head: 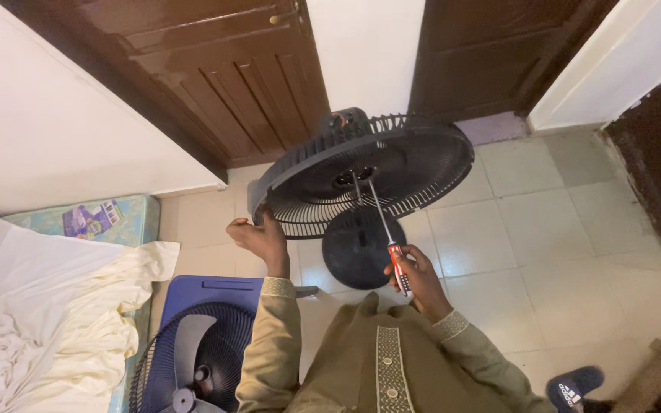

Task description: The person uses a screwdriver to tighten the front grill of a standing fan, then attaches the fan blade to the motor shaft and secures it with a nut. The person works in a bedroom with a bed and another fan visible.

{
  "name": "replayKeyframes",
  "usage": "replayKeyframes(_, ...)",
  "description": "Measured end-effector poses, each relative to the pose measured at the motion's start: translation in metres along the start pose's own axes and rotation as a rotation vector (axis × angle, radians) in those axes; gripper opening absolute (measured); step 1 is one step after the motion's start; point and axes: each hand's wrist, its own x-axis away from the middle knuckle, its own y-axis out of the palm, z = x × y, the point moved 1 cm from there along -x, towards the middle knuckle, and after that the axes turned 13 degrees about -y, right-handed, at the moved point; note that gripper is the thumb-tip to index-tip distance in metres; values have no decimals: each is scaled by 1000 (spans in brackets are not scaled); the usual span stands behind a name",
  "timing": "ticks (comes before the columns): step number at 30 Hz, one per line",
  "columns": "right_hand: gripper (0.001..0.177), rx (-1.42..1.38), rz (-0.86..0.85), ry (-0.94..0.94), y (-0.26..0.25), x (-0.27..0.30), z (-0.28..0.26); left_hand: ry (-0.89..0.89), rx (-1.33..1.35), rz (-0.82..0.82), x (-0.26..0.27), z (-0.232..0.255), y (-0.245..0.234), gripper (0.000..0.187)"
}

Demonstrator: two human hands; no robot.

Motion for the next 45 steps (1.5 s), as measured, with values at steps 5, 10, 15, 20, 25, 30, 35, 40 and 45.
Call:
replayKeyframes(5, 28, 52, -23, 5, -1, 18, -8, -147, 347, -138, 25, -8, -15, 51)
replayKeyframes(10, 28, 72, -31, 18, -1, 24, -10, -45, 385, -200, 88, -21, -32, 42)
replayKeyframes(15, 27, 146, -96, -44, -10, 27, -1, -43, 333, -262, 122, -26, -38, 41)
replayKeyframes(20, 26, 114, -84, 0, -15, 29, 8, -122, 532, -340, 122, -40, -31, 52)
replayKeyframes(25, 24, 209, -55, -38, -18, 30, 12, -422, 583, -375, 116, -109, 0, 67)
replayKeyframes(30, 25, 252, -29, -168, -20, 30, 3, -479, 585, -484, 101, -160, 34, 31)
replayKeyframes(35, 25, 460, -19, -347, -28, 25, -17, -553, 567, -479, 66, -147, 42, 24)
replayKeyframes(40, 27, 550, 28, -496, -40, 13, -33, -496, 534, -448, 39, -131, 33, 23)
replayKeyframes(45, 33, 754, 229, -487, -63, -6, -51, -457, 566, -479, 25, -119, 26, 23)
